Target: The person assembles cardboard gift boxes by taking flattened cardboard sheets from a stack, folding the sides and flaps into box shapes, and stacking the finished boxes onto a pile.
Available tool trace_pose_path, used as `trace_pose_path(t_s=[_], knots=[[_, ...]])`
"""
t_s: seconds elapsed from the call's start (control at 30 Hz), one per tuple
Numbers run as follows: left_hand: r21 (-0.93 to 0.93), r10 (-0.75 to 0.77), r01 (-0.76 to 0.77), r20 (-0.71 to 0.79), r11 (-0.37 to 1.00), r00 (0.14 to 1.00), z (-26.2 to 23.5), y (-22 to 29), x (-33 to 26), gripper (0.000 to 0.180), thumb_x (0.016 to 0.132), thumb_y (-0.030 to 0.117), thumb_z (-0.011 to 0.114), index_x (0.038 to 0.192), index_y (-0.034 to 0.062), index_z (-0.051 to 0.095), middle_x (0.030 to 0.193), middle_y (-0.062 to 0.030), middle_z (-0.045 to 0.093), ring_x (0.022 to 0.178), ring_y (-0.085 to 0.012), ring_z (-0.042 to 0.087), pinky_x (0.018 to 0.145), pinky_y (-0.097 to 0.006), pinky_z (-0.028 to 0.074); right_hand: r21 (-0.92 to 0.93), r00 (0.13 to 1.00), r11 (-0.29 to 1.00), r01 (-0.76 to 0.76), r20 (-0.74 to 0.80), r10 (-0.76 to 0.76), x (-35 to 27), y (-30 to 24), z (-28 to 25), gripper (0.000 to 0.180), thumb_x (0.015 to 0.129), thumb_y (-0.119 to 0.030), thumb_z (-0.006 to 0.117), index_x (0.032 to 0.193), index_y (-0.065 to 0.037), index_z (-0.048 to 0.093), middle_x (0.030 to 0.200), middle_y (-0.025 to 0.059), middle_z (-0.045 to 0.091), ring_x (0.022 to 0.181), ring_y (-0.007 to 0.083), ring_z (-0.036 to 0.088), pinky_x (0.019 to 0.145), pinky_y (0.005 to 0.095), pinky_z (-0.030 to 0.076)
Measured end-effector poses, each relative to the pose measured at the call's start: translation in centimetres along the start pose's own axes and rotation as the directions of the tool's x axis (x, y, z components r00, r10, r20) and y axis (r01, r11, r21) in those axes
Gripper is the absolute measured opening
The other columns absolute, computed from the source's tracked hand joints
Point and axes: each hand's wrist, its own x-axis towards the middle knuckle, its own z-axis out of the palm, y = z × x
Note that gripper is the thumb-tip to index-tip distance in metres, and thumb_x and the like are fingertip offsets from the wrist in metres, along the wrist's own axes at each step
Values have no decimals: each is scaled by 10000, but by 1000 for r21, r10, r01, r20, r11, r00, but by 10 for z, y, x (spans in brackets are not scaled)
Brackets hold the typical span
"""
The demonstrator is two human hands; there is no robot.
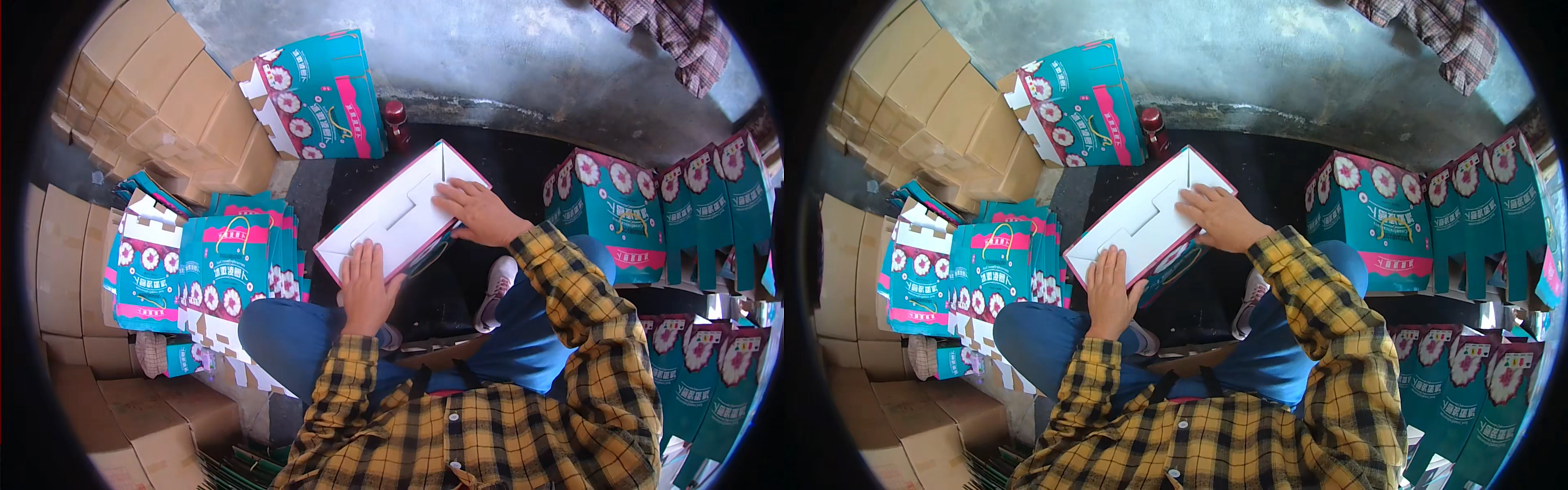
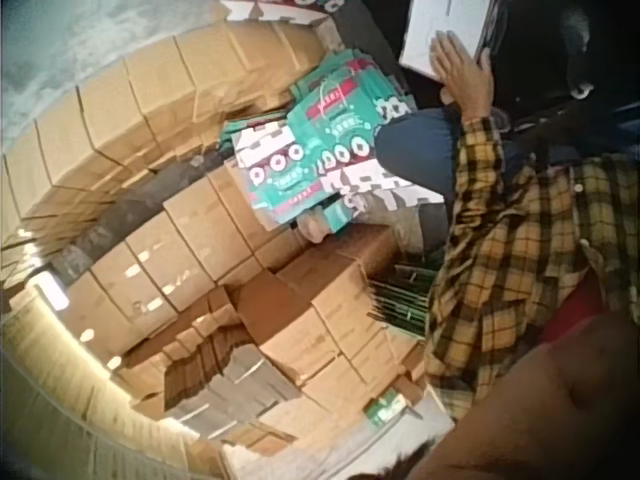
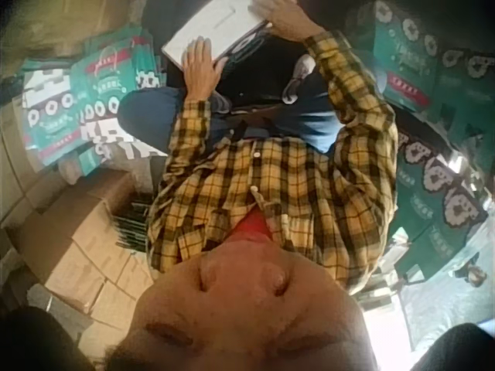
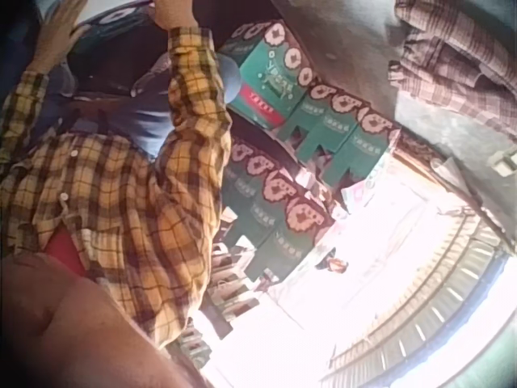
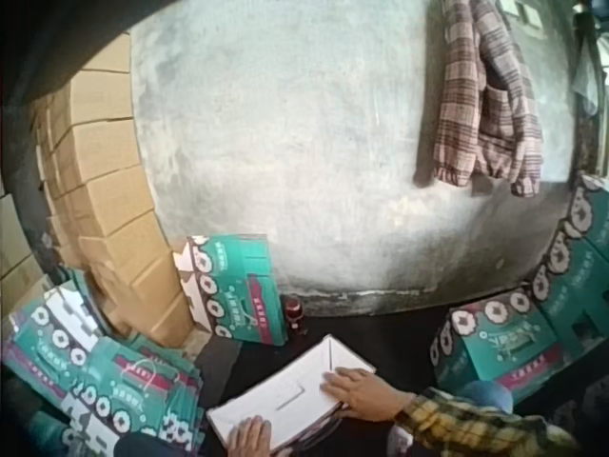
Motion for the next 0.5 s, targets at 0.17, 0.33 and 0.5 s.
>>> trace_pose_path(t_s=[0.17, 0.33, 0.5], knots=[[-76, 26, -20, 74, 997, 997, 9, -7, 8, 606, 921, 340, 701, 1377, -24, 540, 1449, -216, 543, 1386, -392, 460, 1161, -504, 320, -32, 999, 999, -27, 45, 29, 10, 9, 13, 494, 787, -236, 805, 1212, -96, 594, 1337, 69, 595, 1274, 286, 546, 1034, 455, 463], [-60, 26, -20, 92, 998, 995, 6, -6, 6, 570, 925, 338, 696, 1346, -21, 559, 1418, -212, 565, 1331, -397, 499, 1137, -504, 350, 5, 935, 998, -70, 348, 64, 18, 10, 8, 546, 822, -286, 779, 1296, -79, 606, 1394, 101, 593, 1312, 317, 529, 1090, 441, 435], [-53, 21, -18, 61, 998, 998, 5, -2, 2, 565, 918, 344, 703, 1330, -18, 566, 1404, -203, 567, 1293, -406, 513, 1123, -513, 358, 79, 985, 997, -8, 170, -5, 8, 16, 10, 483, 827, -313, 783, 1218, -67, 646, 1331, 119, 617, 1263, 320, 554, 1061, 429, 454]])
